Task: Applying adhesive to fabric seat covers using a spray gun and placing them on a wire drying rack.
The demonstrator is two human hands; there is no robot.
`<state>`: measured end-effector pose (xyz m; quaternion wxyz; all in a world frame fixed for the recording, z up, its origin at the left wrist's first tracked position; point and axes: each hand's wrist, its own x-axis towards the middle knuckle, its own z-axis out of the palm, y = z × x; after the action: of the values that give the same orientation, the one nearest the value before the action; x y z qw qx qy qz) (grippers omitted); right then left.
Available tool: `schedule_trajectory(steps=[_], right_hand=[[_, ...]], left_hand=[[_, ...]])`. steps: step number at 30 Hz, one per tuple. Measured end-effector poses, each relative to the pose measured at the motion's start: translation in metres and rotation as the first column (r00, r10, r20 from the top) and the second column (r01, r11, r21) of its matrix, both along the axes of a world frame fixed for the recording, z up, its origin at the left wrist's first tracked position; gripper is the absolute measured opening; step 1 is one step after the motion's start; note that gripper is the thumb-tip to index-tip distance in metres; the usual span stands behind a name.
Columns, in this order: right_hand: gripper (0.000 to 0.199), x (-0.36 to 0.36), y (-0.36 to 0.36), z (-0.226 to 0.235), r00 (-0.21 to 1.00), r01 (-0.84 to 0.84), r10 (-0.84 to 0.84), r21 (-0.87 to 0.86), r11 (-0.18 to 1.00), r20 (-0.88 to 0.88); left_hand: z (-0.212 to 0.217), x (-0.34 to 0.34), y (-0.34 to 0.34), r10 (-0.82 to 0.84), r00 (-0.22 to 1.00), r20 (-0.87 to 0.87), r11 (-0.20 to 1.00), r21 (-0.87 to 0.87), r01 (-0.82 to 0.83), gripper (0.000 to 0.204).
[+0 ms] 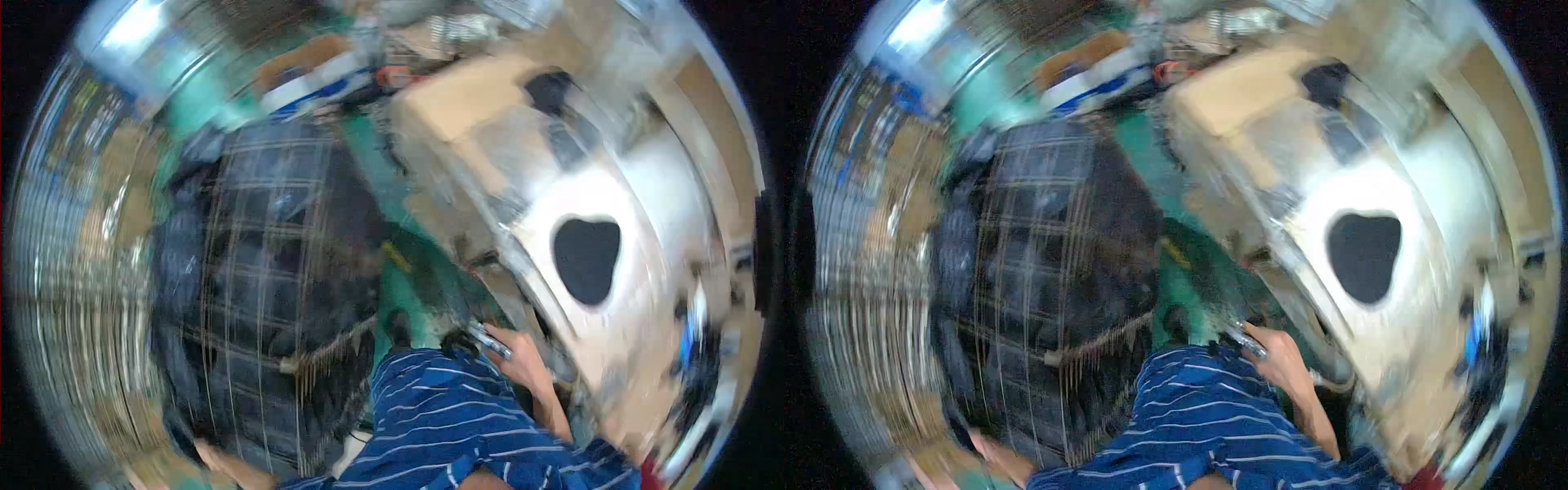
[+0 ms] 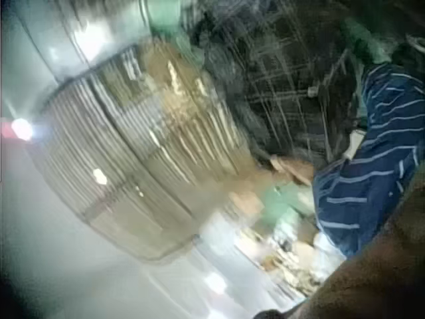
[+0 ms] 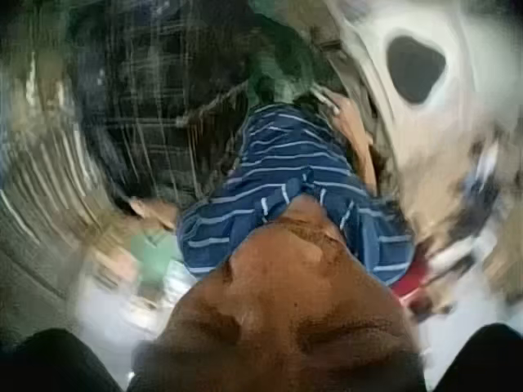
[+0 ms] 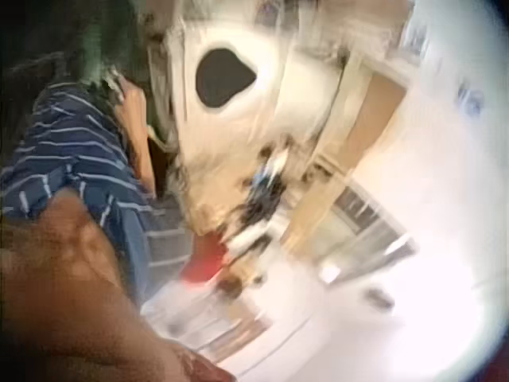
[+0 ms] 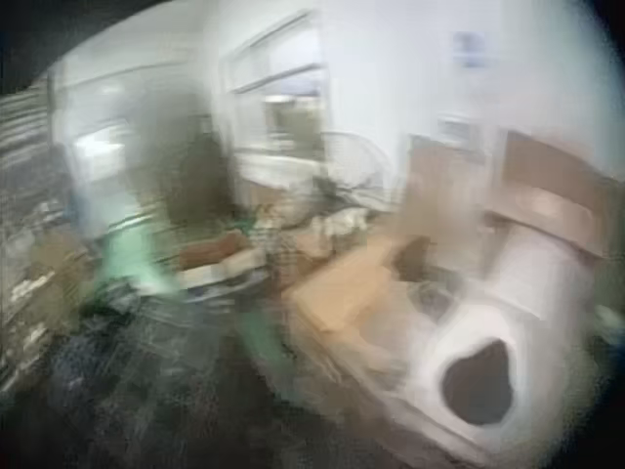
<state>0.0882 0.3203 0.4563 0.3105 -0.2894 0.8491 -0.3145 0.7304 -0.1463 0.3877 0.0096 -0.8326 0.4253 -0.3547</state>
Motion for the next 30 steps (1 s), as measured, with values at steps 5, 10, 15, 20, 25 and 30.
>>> schedule_trajectory(steps=[5,10,15,20,25,30], right_hand=[[0.052,-0.015,0.032,-0.022,0.979,0.201,-0.201,-0.024,0.979,0.023],[0.052,0.010,0.088,-0.035,0.845,0.531,-0.534,-0.103,0.841,-0.010],[0.053,0.024,0.153,-0.027,0.609,0.772,-0.793,-0.218,0.598,-0.018],[0.054,0.007,0.209,0.006,0.346,0.882,-0.927,-0.287,0.375,-0.147],[0.057,0.002,0.235,0.008,0.230,0.870,-0.946,-0.386,0.305,-0.230],[0.058,0.014,0.214,0.011,0.427,0.876,-0.887,-0.161,0.454,-0.177]], left_hand=[[0.029,-0.151,-0.010,-0.430,0.893,0.129,0.822,-0.353,0.447,0.033],[0.043,-0.273,-0.045,-0.765,0.619,0.178,0.505,-0.430,0.748,0.040],[0.051,-0.397,-0.055,-0.947,0.275,0.169,0.191,-0.395,0.899,0.047],[0.007,-0.593,0.066,-0.887,-0.326,-0.328,-0.263,-0.222,0.939,0.045],[-0.083,-0.664,0.167,-0.413,-0.442,-0.796,-0.490,-0.215,0.845,0.031],[-0.204,-0.679,0.172,-0.189,-0.148,-0.971,-0.537,-0.024,0.843,0.043]])
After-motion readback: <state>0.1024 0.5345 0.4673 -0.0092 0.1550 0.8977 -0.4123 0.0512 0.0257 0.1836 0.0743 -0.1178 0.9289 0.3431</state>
